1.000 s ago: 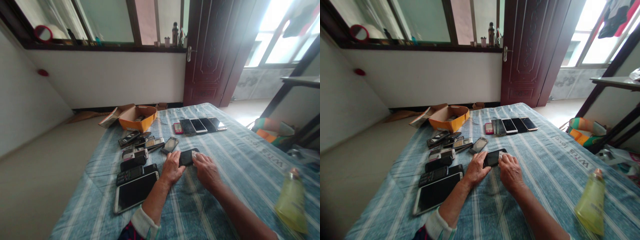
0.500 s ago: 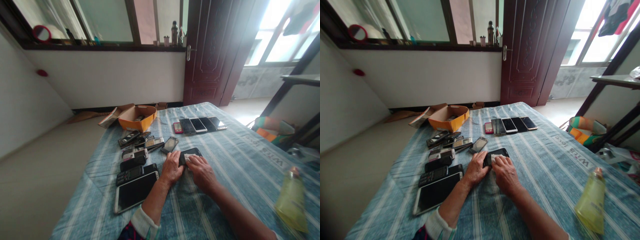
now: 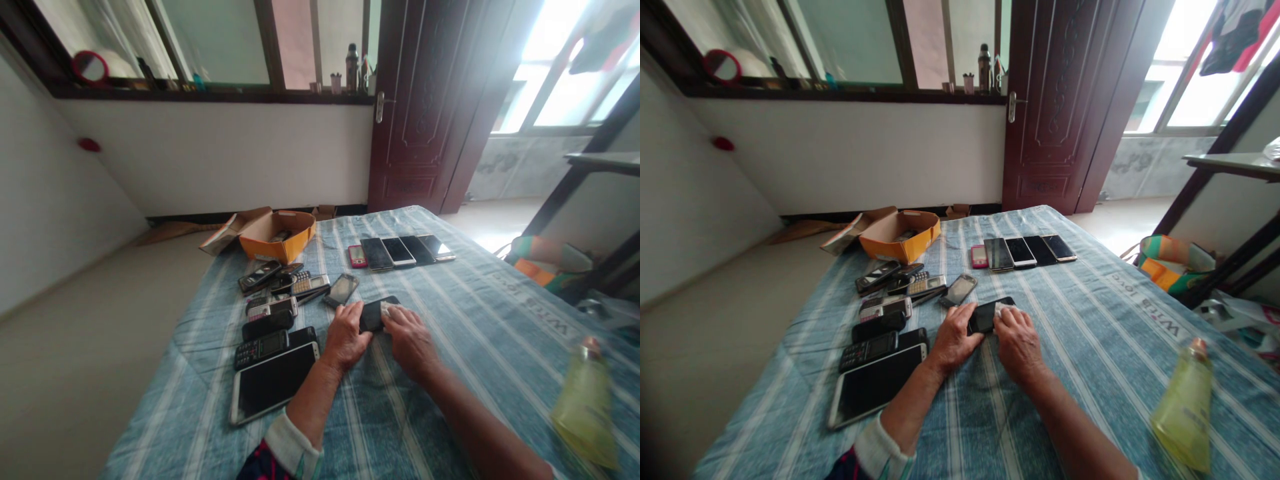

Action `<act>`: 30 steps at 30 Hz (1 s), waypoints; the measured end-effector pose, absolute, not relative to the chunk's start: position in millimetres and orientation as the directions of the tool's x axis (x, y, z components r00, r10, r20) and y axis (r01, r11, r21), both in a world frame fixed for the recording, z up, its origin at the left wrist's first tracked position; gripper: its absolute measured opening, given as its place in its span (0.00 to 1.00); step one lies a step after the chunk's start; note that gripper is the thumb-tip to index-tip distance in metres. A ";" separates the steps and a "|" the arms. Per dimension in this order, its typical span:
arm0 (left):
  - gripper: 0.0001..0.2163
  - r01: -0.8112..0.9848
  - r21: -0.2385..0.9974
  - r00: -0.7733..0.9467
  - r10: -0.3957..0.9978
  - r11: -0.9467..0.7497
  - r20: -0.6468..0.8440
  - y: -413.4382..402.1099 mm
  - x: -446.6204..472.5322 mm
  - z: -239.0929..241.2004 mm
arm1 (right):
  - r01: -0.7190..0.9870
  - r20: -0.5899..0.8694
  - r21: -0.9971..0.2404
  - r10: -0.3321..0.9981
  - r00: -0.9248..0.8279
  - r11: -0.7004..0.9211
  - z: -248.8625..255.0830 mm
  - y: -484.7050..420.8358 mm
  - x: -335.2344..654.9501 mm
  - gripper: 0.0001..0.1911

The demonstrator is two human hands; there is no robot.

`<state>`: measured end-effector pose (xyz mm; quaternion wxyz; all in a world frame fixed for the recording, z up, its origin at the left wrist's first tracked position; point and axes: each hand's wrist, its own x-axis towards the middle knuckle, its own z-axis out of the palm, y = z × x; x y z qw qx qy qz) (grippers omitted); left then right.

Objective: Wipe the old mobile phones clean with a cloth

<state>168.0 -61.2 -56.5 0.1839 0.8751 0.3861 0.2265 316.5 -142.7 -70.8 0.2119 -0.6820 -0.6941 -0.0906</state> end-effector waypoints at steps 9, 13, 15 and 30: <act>0.26 0.573 0.516 0.588 0.758 -0.636 0.282 -59.6 167.1 -60.6 | 0.949 0.314 -0.253 0.944 -0.104 0.189 -48.8 -109.8 289.3 0.13; 0.31 0.585 0.523 0.582 0.770 -0.620 0.261 -58.6 165.4 -64.2 | 0.969 0.271 -0.234 0.963 -0.015 0.081 -48.4 -100.5 297.7 0.13; 0.32 0.603 0.520 0.575 0.781 -0.605 0.243 -58.7 165.3 -64.2 | 0.974 0.262 -0.225 0.964 0.048 0.013 -49.8 -100.0 304.5 0.14; 0.29 0.606 0.510 0.580 0.778 -0.611 0.242 -58.2 165.0 -59.2 | 0.941 0.358 -0.297 0.932 -0.049 0.164 -53.1 -110.3 286.3 0.16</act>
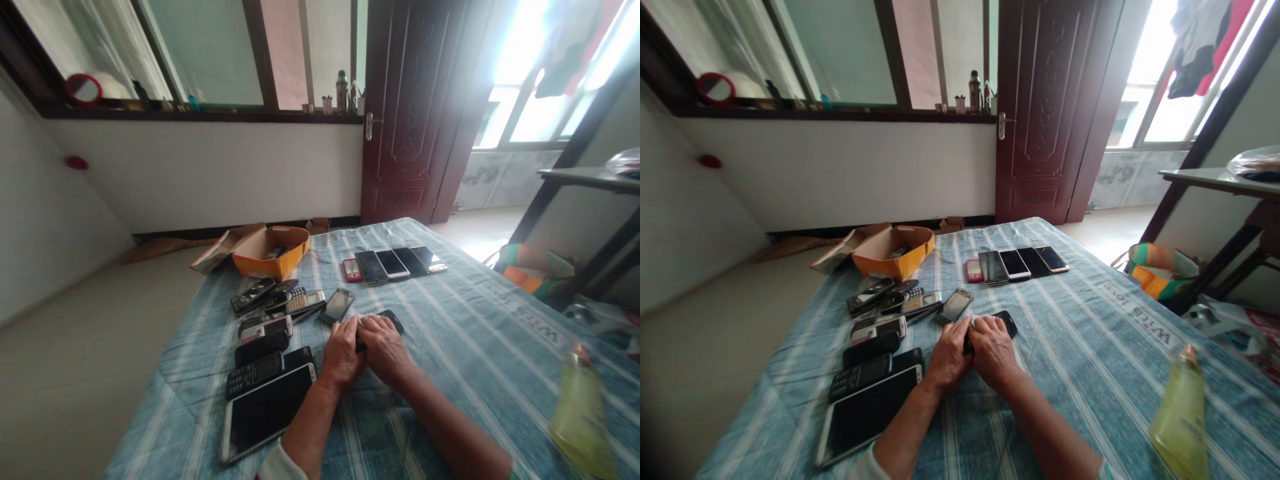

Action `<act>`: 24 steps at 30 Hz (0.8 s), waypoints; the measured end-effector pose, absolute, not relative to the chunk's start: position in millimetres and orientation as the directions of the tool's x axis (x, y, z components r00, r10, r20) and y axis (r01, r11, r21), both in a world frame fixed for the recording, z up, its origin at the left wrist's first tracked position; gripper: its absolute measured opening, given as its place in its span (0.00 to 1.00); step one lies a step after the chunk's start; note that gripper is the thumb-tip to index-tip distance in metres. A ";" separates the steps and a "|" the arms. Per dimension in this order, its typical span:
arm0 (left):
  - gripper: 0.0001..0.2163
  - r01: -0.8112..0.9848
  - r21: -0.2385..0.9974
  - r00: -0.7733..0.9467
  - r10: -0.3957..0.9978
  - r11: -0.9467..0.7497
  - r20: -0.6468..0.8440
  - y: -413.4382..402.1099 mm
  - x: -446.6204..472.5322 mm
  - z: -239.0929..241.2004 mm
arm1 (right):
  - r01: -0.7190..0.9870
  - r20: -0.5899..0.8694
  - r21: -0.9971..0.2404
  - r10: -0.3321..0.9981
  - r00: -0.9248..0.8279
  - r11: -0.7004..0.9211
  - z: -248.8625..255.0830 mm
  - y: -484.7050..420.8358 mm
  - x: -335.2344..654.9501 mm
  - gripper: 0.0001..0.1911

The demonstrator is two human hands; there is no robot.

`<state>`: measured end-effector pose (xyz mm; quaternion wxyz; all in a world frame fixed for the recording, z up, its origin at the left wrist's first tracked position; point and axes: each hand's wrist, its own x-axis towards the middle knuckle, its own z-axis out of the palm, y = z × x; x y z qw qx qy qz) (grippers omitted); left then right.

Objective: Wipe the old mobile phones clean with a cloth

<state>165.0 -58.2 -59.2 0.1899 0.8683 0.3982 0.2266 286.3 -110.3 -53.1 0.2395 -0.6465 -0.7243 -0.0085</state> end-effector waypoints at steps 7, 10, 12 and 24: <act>0.27 0.623 0.494 0.581 0.782 -0.606 0.226 -57.5 165.4 -59.0 | 0.963 0.296 -0.268 0.953 0.065 0.018 -52.5 -110.7 302.2 0.16; 0.28 0.629 0.484 0.576 0.783 -0.608 0.235 -57.3 165.3 -60.1 | 0.967 0.272 -0.244 0.952 0.137 -0.070 -53.7 -109.6 310.7 0.16; 0.28 0.634 0.481 0.571 0.786 -0.606 0.237 -57.6 165.1 -60.6 | 0.966 0.263 -0.232 0.949 0.176 -0.115 -54.6 -109.2 314.2 0.16; 0.27 0.637 0.467 0.573 0.782 -0.613 0.245 -57.3 165.9 -58.7 | 0.977 0.316 -0.203 0.941 0.122 -0.058 -56.3 -118.4 306.3 0.14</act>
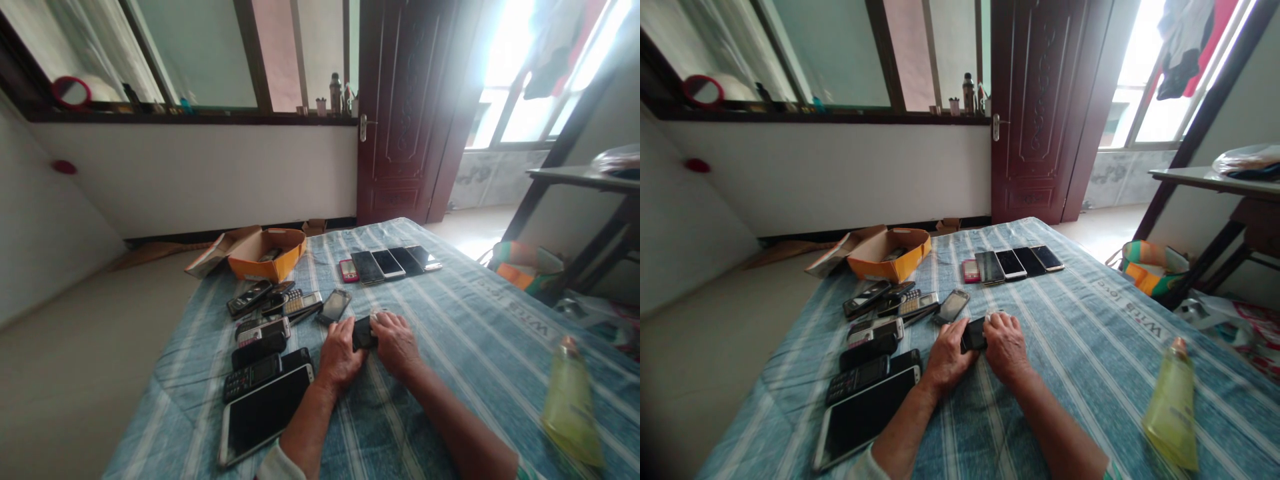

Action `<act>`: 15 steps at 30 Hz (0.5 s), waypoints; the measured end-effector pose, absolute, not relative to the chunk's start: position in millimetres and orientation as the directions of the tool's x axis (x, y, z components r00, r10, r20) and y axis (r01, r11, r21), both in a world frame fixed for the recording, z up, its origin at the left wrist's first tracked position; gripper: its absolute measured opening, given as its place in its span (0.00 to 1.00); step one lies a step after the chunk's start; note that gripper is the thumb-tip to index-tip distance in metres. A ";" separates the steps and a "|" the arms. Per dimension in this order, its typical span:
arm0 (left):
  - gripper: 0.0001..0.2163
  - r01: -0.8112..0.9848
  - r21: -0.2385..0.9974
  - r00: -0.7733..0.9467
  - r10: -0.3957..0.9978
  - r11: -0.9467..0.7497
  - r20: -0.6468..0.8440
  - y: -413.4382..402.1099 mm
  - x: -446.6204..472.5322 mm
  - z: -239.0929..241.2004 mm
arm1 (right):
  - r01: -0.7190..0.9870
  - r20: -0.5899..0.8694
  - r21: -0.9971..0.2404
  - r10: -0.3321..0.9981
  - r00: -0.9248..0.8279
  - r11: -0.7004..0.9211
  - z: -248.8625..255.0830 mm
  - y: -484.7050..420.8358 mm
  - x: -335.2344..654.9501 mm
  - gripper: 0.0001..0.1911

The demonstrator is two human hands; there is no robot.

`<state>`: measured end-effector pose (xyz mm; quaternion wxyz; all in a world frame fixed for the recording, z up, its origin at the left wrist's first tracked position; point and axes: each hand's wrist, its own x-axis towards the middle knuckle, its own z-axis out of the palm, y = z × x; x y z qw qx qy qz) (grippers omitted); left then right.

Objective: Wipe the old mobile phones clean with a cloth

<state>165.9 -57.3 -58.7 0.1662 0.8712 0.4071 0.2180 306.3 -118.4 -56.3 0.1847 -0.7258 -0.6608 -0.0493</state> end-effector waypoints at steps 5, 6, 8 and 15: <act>0.26 0.639 0.465 0.573 0.782 -0.613 0.245 -55.9 165.5 -60.7 | 0.969 0.349 -0.237 0.937 0.016 0.072 -57.3 -127.0 292.5 0.15; 0.26 0.638 0.465 0.575 0.781 -0.614 0.243 -55.5 165.2 -61.1 | 0.966 0.354 -0.239 0.935 -0.004 0.094 -57.3 -128.1 290.2 0.15; 0.25 0.637 0.466 0.578 0.780 -0.615 0.239 -54.7 164.7 -61.4 | 0.962 0.360 -0.244 0.932 -0.029 0.124 -57.3 -129.5 287.0 0.15; 0.26 0.640 0.470 0.576 0.784 -0.608 0.230 -55.3 164.9 -58.9 | 0.961 0.343 -0.262 0.939 0.009 0.086 -57.7 -132.8 290.7 0.15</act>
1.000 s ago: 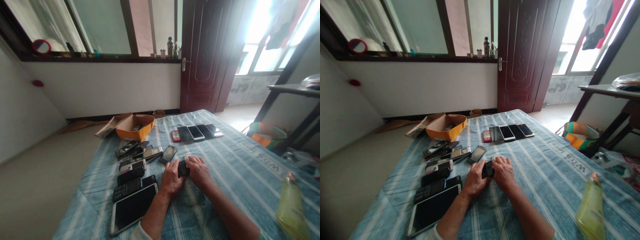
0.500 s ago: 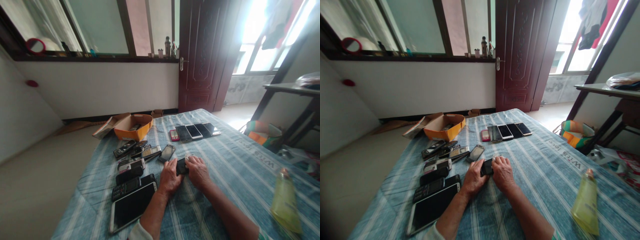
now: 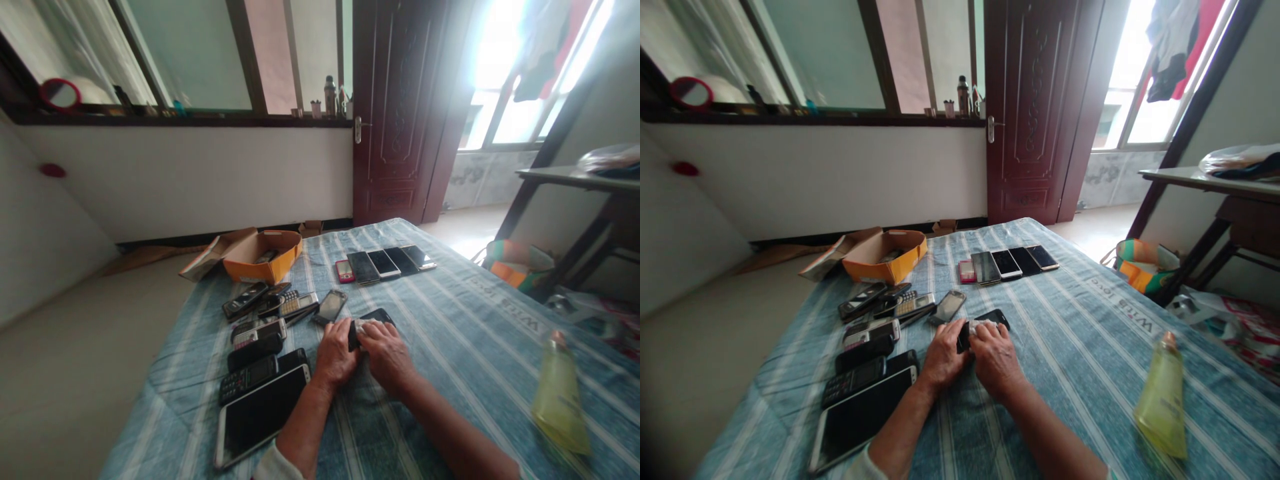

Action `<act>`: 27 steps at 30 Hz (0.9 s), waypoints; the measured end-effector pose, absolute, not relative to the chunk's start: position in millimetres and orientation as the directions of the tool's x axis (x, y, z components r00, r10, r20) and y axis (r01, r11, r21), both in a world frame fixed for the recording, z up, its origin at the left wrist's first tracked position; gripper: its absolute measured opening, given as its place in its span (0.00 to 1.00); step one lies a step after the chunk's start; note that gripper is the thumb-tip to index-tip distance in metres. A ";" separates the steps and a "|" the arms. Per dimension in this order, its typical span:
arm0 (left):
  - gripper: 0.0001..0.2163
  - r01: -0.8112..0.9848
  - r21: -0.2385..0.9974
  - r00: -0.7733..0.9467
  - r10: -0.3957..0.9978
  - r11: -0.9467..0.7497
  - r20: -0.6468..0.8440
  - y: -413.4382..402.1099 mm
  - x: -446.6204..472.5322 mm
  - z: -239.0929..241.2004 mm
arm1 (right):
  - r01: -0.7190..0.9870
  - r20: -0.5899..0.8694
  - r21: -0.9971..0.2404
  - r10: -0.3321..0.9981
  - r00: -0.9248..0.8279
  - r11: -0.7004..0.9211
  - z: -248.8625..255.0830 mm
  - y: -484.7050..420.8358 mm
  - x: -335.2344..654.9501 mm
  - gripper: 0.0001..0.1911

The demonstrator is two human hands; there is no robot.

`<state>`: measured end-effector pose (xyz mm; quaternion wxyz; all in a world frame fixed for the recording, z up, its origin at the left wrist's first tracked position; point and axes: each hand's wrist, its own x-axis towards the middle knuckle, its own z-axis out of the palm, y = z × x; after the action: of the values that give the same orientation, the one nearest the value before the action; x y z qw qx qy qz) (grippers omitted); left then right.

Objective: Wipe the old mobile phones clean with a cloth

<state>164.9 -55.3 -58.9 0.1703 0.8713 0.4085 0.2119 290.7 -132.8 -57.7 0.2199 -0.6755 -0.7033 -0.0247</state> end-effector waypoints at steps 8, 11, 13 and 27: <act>0.27 0.629 0.478 0.569 0.782 -0.613 0.254 -57.2 165.6 -59.0 | 0.969 0.308 -0.234 0.940 0.146 -0.074 -60.1 -142.9 303.2 0.18; 0.27 0.632 0.477 0.569 0.783 -0.611 0.251 -57.9 165.4 -58.5 | 0.972 0.336 -0.227 0.931 0.142 -0.066 -62.0 -144.7 304.2 0.17; 0.26 0.638 0.468 0.567 0.784 -0.611 0.252 -58.2 165.4 -58.4 | 0.972 0.358 -0.231 0.926 0.116 -0.033 -63.8 -145.1 302.0 0.17; 0.22 0.629 0.462 0.571 0.775 -0.625 0.272 -56.0 165.0 -62.0 | 0.962 0.354 -0.270 0.933 0.066 0.034 -65.0 -145.4 296.4 0.18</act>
<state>165.0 -56.0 -62.0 0.1592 0.8719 0.4024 0.2293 296.4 -145.4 -65.0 0.2265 -0.6941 -0.6826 -0.0325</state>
